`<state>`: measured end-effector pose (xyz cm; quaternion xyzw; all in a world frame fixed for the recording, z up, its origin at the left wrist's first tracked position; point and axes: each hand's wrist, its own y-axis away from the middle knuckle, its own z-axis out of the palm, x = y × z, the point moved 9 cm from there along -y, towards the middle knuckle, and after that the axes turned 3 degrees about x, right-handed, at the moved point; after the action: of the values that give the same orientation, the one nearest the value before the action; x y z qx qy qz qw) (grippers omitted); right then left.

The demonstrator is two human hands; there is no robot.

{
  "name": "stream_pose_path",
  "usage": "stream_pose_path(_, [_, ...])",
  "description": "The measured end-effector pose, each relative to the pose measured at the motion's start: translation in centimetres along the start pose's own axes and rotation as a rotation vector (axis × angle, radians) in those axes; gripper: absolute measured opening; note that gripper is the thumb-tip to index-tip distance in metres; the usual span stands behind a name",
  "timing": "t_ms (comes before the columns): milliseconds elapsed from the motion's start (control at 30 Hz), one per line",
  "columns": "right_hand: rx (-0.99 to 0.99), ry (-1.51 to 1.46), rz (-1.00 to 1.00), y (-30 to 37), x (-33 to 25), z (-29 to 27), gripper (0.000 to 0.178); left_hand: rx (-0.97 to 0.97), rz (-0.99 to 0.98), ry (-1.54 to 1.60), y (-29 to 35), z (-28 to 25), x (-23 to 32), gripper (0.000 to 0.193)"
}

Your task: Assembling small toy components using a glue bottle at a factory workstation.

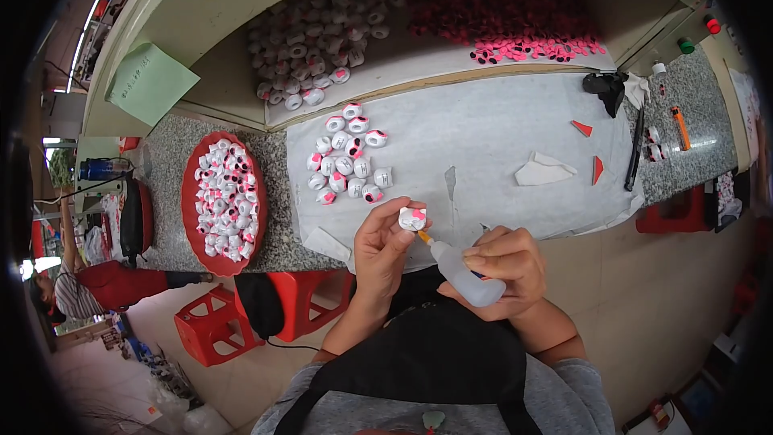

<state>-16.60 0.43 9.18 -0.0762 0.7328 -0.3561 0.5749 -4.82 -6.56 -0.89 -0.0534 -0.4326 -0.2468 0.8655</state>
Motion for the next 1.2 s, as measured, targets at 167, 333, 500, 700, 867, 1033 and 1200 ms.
stream_pose_path(167, [0.011, -0.006, 0.014, 0.2, 0.3, -0.1, 0.037, 0.005, -0.001, -0.031, 0.2, 0.0, 0.1, 0.034])
stream_pose_path(333, [-0.008, 0.002, 0.017, 0.2, 0.1, 0.2, 0.038, -0.002, 0.118, -0.225, 0.3, 0.4, 1.0, 0.031])
stream_pose_path(500, [-0.038, -0.007, 0.022, 0.2, 0.1, 0.4, 0.039, -0.002, 0.202, -0.346, 0.4, 0.4, 1.5, 0.031])
stream_pose_path(700, [-0.033, 0.019, 0.022, 0.1, 0.3, 0.2, 0.037, 0.015, 0.212, -0.396, 0.2, 0.3, 1.7, 0.031])
stream_pose_path(867, [0.013, -0.045, 0.072, -0.1, 1.1, -0.4, 0.037, 0.0, 0.157, -0.319, 0.1, 0.2, 1.3, 0.031])
stream_pose_path(1033, [0.059, -0.146, 0.195, -2.6, 3.9, -2.4, 0.03, 0.117, 0.138, -0.208, -0.2, -1.6, 2.1, 0.032])
stream_pose_path(1200, [-0.118, -0.059, 0.493, -7.4, 10.4, -1.2, 0.024, 0.144, 0.239, -0.185, -0.4, -2.3, 3.6, 0.035])
